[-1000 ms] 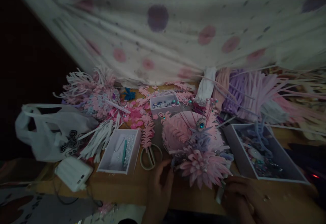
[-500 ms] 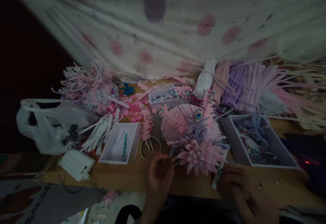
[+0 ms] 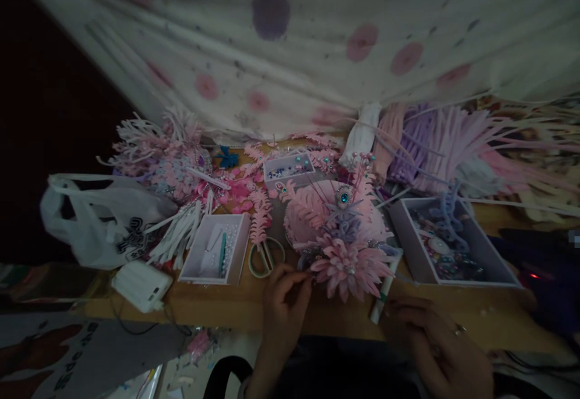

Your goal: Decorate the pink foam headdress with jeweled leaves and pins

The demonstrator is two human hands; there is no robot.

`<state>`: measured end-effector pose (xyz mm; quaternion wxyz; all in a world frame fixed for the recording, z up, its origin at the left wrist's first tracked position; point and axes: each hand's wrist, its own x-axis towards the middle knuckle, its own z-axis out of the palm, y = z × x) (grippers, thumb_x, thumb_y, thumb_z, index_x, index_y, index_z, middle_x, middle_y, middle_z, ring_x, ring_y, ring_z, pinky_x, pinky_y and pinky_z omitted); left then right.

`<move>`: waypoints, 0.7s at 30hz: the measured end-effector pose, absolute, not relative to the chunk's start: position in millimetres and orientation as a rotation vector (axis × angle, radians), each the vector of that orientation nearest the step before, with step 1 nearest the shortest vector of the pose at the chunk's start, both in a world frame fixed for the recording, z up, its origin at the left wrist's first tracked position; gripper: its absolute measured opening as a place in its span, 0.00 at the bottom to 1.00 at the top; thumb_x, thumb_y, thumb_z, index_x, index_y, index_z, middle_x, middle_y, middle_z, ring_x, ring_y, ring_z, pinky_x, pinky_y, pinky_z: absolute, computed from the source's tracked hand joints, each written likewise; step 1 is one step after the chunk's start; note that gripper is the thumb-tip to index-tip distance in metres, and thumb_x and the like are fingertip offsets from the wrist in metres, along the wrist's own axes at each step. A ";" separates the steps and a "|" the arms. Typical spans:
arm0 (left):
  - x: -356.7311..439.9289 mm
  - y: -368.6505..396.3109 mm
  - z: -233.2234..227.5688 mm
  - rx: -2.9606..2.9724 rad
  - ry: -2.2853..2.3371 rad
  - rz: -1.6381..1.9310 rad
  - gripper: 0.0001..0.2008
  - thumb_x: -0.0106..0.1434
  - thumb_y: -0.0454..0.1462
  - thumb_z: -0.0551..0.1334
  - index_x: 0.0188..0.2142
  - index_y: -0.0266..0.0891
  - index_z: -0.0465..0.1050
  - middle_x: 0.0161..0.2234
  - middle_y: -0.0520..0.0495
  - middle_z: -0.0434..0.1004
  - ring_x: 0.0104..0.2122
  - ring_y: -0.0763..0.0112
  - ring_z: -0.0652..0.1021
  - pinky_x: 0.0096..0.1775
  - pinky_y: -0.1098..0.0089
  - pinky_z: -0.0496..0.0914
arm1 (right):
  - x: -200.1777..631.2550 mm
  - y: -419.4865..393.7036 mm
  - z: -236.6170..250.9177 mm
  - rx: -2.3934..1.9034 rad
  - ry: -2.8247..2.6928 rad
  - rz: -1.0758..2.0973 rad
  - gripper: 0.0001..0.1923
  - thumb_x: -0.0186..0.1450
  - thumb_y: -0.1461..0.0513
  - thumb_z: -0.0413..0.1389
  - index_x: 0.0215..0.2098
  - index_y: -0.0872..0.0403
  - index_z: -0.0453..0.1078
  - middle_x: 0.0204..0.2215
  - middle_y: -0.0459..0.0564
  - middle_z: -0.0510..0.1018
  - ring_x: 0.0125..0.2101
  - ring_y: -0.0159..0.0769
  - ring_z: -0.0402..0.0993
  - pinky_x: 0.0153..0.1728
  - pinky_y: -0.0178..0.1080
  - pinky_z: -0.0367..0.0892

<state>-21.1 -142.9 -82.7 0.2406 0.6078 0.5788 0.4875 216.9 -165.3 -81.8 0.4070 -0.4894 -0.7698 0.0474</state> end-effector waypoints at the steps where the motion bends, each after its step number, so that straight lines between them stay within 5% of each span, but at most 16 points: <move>1: -20.5 -143.2 -81.7 1.677 1.585 1.331 0.05 0.62 0.33 0.63 0.31 0.41 0.78 0.29 0.51 0.72 0.30 0.73 0.75 0.31 0.74 0.68 | 215.5 -165.2 -79.2 -1.224 -1.927 0.119 0.10 0.67 0.67 0.46 0.36 0.50 0.68 0.35 0.44 0.77 0.34 0.29 0.76 0.33 0.29 0.69; 21: -27.1 -142.7 -86.2 1.941 1.714 1.376 0.07 0.65 0.29 0.57 0.36 0.39 0.72 0.32 0.49 0.71 0.33 0.72 0.75 0.35 0.74 0.70 | 189.9 -170.3 -69.1 -1.087 -2.040 0.126 0.09 0.67 0.69 0.46 0.37 0.52 0.66 0.34 0.48 0.75 0.38 0.28 0.76 0.38 0.27 0.70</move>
